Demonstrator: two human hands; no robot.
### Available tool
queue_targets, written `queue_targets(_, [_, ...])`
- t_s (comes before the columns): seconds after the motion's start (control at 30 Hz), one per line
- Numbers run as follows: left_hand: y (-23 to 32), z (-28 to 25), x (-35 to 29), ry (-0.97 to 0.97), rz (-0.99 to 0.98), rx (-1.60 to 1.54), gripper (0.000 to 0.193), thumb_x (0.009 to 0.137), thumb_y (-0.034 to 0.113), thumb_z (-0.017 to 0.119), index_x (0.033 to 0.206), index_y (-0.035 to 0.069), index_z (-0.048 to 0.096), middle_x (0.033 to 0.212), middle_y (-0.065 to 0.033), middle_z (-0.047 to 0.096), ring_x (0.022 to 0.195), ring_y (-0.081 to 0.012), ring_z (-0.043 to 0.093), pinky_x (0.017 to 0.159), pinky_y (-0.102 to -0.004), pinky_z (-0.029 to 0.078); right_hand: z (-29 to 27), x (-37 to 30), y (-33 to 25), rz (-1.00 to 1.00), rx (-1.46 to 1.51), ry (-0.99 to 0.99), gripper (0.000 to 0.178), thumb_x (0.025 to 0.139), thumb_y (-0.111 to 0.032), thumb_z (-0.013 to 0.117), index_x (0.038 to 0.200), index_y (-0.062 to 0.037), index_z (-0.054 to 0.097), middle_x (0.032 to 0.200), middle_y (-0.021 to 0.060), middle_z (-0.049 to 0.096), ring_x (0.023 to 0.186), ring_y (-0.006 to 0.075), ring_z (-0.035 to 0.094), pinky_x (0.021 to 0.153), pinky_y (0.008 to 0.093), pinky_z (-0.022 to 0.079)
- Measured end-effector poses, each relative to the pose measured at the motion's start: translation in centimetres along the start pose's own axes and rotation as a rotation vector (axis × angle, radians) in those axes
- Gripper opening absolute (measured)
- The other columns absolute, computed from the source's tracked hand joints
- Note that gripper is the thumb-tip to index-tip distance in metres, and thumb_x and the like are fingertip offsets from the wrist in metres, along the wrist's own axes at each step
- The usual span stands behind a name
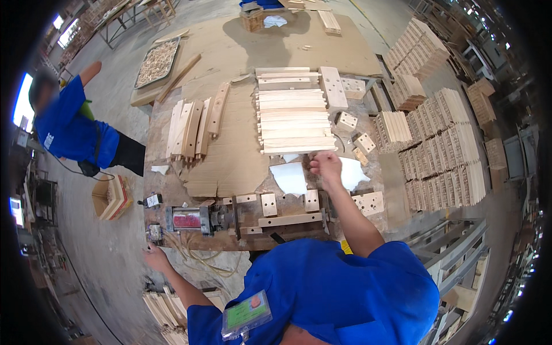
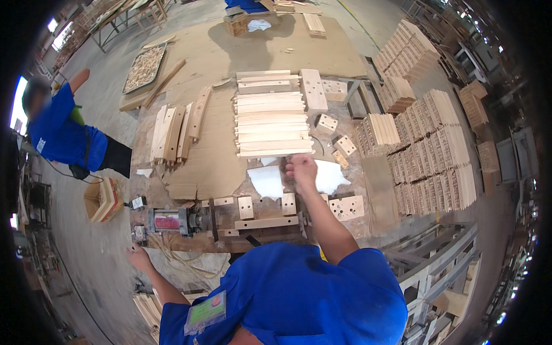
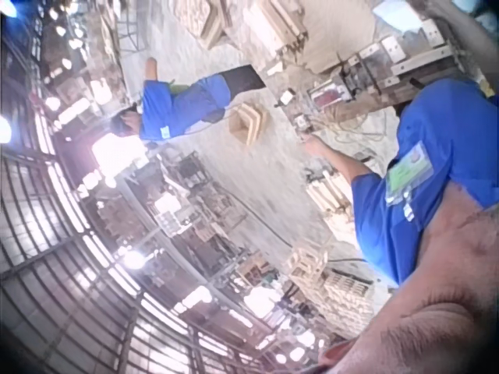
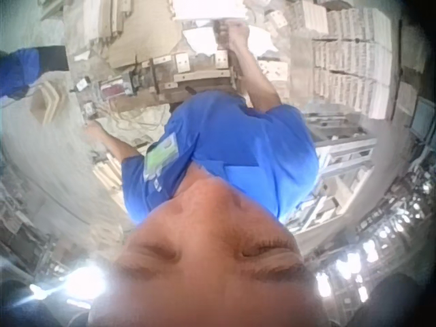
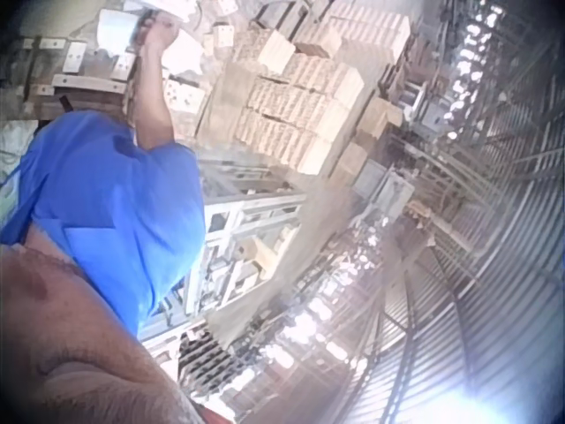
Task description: The person operates a small bench-mounted machine to shape wooden pieces, then picks up small wooden dowels and inserts them into holes in the shaped pieces. The person repeats this cycle, handling wooden pieces and dowels one at a time.
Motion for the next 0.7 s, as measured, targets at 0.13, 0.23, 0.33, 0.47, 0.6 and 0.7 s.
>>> queue_targets(0.13, [3.7,-1.6,0.1,0.284,0.229,-0.054,0.054,0.101,0.042,0.067,0.135,0.0,0.066,0.123,-0.027,0.071,0.108,-0.0434,0.069,0.091,-0.0508,0.056,-6.1,1.6,-4.0,-0.26,-0.13,0.145,0.019,0.104,-0.018,0.066,0.12,-0.0077,0.064,0.109,0.0054,0.067,0.089,0.0146,0.069,0.063,0.0297,0.059])
queue_targets(0.23, [9.0,0.0,-0.2,0.167,0.36,-0.477,0.046,0.101,0.03,0.069,0.135,0.0,0.067,0.121,-0.0245,0.072,0.107,-0.0411,0.07,0.093,-0.0469,0.056,-6.7,3.6,-5.0,-0.3,-0.27,0.119,0.036,0.104,-0.02,0.067,0.138,-0.0069,0.059,0.123,0.0065,0.063,0.104,0.0145,0.066,0.074,0.0296,0.06])
queue_targets(0.33, [19.0,3.9,-3.0,-0.213,0.42,-0.797,0.038,0.105,0.021,0.066,0.136,-0.001,0.067,0.125,-0.0192,0.073,0.109,-0.0296,0.071,0.097,-0.0393,0.055,-6.1,5.9,-4.0,-0.322,-0.318,0.023,0.06,0.103,-0.018,0.066,0.157,-0.0002,0.045,0.137,0.0148,0.063,0.119,0.0196,0.064,0.091,0.0284,0.057])
queue_targets(0.47, [28.3,7.6,-10.5,-0.648,0.542,-1.003,0.042,0.108,0.023,0.063,0.142,-0.002,0.062,0.138,-0.0196,0.068,0.122,-0.0244,0.066,0.102,-0.0361,0.053,-2.3,4.8,-2.7,-0.169,-0.178,-0.126,0.064,0.101,-0.014,0.068,0.159,-0.0005,0.043,0.137,0.0127,0.063,0.115,0.0177,0.065,0.089,0.0289,0.057])
queue_targets(0.6, [36.0,11.4,-18.4,-0.952,0.551,-1.048,0.049,0.109,0.024,0.058,0.147,-0.006,0.054,0.143,-0.0217,0.064,0.128,-0.028,0.063,0.109,-0.038,0.049,-3.1,5.6,-2.4,-0.224,-0.157,-0.099,0.064,0.1,-0.012,0.07,0.158,-0.0005,0.045,0.128,0.0097,0.067,0.102,0.0142,0.065,0.084,0.0279,0.056])
queue_targets(0.7, [39.3,12.8,-21.8,-1.018,0.555,-1.107,0.05,0.11,0.024,0.052,0.149,-0.007,0.052,0.144,-0.022,0.063,0.13,-0.0297,0.062,0.112,-0.0373,0.047,-2.4,5.4,-2.4,-0.277,-0.209,-0.085,0.06,0.099,-0.013,0.07,0.154,0.001,0.05,0.119,0.0092,0.072,0.096,0.0133,0.065,0.083,0.0283,0.054])
Point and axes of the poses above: each hand's wrist, its own x-axis towards the middle knuckle, its own z-axis out of the palm, y = z × x, the point moved 9 cm from there along x, towards the middle knuckle
